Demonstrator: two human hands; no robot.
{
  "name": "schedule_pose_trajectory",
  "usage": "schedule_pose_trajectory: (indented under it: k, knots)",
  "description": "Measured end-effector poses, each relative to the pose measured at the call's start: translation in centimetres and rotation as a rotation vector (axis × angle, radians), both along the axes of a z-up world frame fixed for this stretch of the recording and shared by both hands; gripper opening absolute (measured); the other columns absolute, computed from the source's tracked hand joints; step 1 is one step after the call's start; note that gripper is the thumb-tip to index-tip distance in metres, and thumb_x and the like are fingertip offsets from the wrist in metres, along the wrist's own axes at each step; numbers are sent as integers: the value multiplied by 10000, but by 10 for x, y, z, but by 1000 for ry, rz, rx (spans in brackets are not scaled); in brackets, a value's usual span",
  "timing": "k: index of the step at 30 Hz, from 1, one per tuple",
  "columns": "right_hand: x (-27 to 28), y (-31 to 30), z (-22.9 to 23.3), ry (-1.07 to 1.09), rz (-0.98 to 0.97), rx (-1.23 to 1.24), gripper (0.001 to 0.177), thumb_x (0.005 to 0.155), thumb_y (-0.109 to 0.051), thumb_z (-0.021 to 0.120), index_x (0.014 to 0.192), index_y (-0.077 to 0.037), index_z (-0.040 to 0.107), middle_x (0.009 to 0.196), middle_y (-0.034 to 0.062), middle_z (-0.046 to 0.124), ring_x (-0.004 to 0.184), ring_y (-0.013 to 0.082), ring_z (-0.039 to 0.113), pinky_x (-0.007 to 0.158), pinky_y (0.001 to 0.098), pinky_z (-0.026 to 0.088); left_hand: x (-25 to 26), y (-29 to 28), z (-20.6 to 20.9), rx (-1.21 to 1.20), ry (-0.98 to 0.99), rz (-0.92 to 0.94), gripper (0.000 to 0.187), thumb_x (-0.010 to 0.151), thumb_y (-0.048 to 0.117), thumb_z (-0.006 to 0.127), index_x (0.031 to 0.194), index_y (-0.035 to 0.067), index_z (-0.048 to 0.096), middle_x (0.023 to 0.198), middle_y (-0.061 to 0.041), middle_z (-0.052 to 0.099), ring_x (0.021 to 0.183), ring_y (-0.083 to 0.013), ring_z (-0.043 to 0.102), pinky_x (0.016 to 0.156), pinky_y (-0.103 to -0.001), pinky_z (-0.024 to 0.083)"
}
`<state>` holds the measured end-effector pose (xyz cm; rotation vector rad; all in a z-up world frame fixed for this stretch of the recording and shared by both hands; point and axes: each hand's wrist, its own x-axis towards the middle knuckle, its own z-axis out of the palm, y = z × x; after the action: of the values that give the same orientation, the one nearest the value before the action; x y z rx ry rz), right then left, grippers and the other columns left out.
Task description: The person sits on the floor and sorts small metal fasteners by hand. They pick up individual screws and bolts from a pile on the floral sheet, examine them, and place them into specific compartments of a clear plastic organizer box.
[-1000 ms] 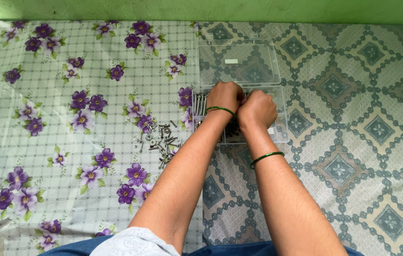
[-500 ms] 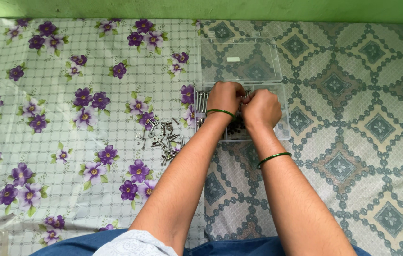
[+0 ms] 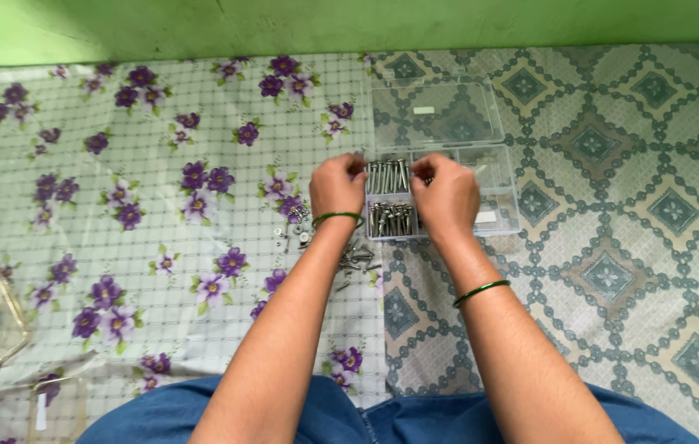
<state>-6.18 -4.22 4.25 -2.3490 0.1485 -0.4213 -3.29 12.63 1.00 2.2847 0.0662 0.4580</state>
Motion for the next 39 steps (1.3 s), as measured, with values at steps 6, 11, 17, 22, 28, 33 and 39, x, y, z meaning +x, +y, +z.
schedule_pose_trajectory:
  k: [6, 11, 17, 22, 28, 33, 39]
  knots:
    - [-27, 48, -6, 49, 195, 94, 151, 823, -148, 795, 973, -154, 803, 921, 54, 786, 781, 218, 755, 712, 348, 580, -35, 40, -11, 15, 285, 43, 210, 768, 131, 817, 975, 157, 801, 899, -80, 785, 832, -258, 757, 773, -378, 582]
    - [-48, 72, -33, -47, 287, 24, 163, 794, -107, 791, 956, -124, 806, 916, 109, 775, 820, 284, 749, 756, 391, 592, -63, 56, -25, 18, 353, 38, 237, 751, 84, 821, 974, 162, 807, 944, -86, 783, 888, -270, 749, 808, -388, 582]
    - [-59, 88, -55, 46, 321, -199, 161, 781, -61, 749, 929, -96, 803, 890, 181, 744, 826, 372, 727, 777, 470, 584, -69, 52, -38, 177, 355, -18, 242, 724, 35, 820, 943, 136, 810, 998, -133, 759, 945, -334, 721, 850, -424, 570]
    - [-60, 95, -66, 108, 323, -392, 115, 838, 0, 684, 882, -66, 766, 921, 170, 718, 821, 375, 733, 726, 463, 598, -69, 53, -49, 234, 339, -83, 245, 711, -9, 792, 922, 114, 809, 1025, -164, 743, 953, -353, 715, 866, -429, 566]
    - [-64, 95, -62, 137, 336, -417, 53, 861, -86, 721, 879, -57, 761, 937, 156, 705, 803, 349, 742, 681, 442, 607, -71, 50, -45, 210, 360, -73, 173, 720, 14, 798, 882, 71, 776, 1004, -182, 731, 932, -361, 710, 833, -438, 563]
    - [-70, 92, -56, 129, 330, -395, 76, 892, -122, 722, 884, -54, 757, 940, 152, 704, 782, 338, 745, 675, 437, 605, -69, 51, -50, 207, 387, -72, 63, 768, 22, 766, 804, 74, 769, 981, -167, 723, 892, -345, 719, 794, -438, 570]
    - [-74, 91, -48, 104, 309, -310, 59, 853, -113, 747, 886, -73, 774, 930, 129, 703, 803, 353, 725, 711, 462, 578, -72, 50, -45, 253, 351, -70, 39, 779, 42, 773, 769, 78, 765, 979, -154, 706, 882, -351, 707, 782, -450, 560]
